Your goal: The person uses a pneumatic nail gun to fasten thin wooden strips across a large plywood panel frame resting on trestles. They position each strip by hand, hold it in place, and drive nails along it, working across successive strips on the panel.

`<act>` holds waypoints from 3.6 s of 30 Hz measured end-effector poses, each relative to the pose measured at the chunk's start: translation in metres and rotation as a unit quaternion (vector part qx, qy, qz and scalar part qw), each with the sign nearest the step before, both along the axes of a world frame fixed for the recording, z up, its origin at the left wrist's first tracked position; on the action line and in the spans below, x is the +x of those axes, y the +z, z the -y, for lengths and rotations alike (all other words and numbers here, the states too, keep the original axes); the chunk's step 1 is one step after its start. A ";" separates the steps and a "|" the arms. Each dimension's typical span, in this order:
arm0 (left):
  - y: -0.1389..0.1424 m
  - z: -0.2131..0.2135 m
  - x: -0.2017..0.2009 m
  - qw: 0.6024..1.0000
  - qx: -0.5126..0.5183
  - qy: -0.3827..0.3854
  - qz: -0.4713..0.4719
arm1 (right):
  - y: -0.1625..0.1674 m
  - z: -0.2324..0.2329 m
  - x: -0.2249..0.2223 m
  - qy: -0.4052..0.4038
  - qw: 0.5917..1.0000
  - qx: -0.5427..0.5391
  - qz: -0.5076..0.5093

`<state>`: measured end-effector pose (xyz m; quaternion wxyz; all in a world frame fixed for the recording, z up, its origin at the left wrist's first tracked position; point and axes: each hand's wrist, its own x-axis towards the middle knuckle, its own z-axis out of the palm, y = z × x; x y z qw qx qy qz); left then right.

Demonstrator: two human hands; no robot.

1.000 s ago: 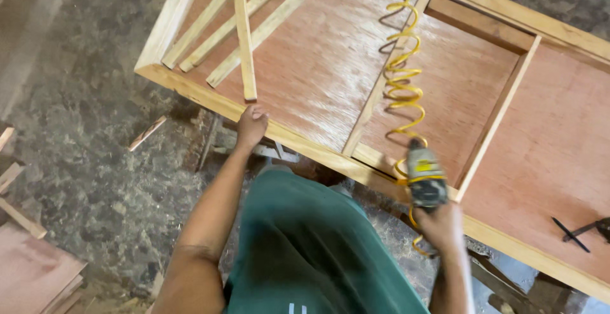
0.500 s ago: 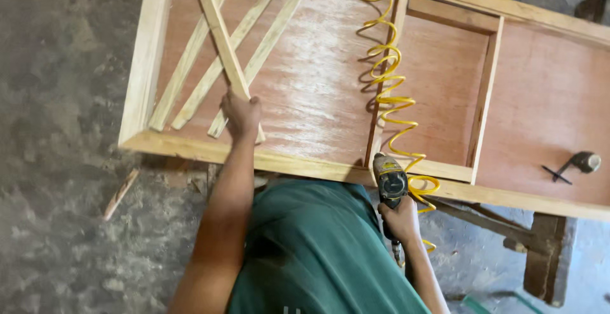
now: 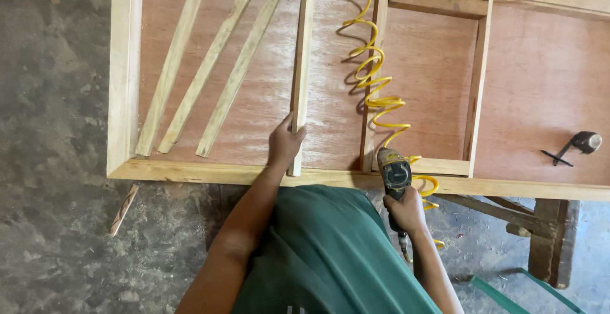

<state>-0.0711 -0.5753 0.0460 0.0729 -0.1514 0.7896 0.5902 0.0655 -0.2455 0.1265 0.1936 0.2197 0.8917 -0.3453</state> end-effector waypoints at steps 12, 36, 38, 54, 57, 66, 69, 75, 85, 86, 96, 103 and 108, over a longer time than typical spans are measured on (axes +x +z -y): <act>-0.028 0.009 -0.025 0.971 -0.196 -0.133 0.015 | -0.013 0.020 0.020 0.059 0.998 -0.015 0.004; -0.042 -0.004 -0.018 0.963 -0.268 -0.009 -0.017 | 0.002 0.040 0.013 0.085 0.995 0.033 0.047; -0.036 -0.004 -0.019 0.967 -0.251 -0.035 0.000 | 0.003 0.041 0.013 0.076 0.993 0.048 0.071; -0.025 -0.005 -0.023 0.986 -0.148 -0.011 0.078 | 0.014 0.042 0.007 0.084 0.993 0.051 0.072; -0.027 -0.002 -0.024 0.981 -0.191 0.007 -0.006 | 0.015 0.044 0.003 0.078 0.994 0.049 0.061; -0.014 -0.002 -0.023 0.984 -0.179 0.007 -0.016 | 0.011 0.047 -0.003 0.085 0.992 0.041 0.079; -0.009 0.000 -0.022 0.986 -0.153 -0.005 0.071 | 0.008 0.048 -0.005 0.087 0.994 0.023 0.057; -0.011 -0.001 -0.028 0.987 -0.160 0.003 0.030 | 0.004 0.048 -0.006 0.081 0.992 0.030 0.095; -0.043 0.017 -0.023 0.998 -0.064 0.001 0.031 | 0.002 0.047 -0.003 0.097 0.990 0.031 0.100; -0.043 0.020 -0.024 0.999 -0.050 -0.003 0.018 | 0.002 0.047 -0.003 0.094 0.988 0.036 0.115; -0.039 0.049 -0.026 0.982 -0.181 -0.045 0.027 | 0.005 0.052 -0.011 0.125 0.987 0.027 0.098; -0.037 0.035 -0.022 0.956 -0.285 -0.061 -0.022 | 0.007 0.049 -0.011 0.115 0.990 0.023 0.082; -0.034 0.021 -0.019 0.960 -0.258 -0.095 0.056 | 0.007 0.047 -0.007 0.093 0.991 0.036 0.092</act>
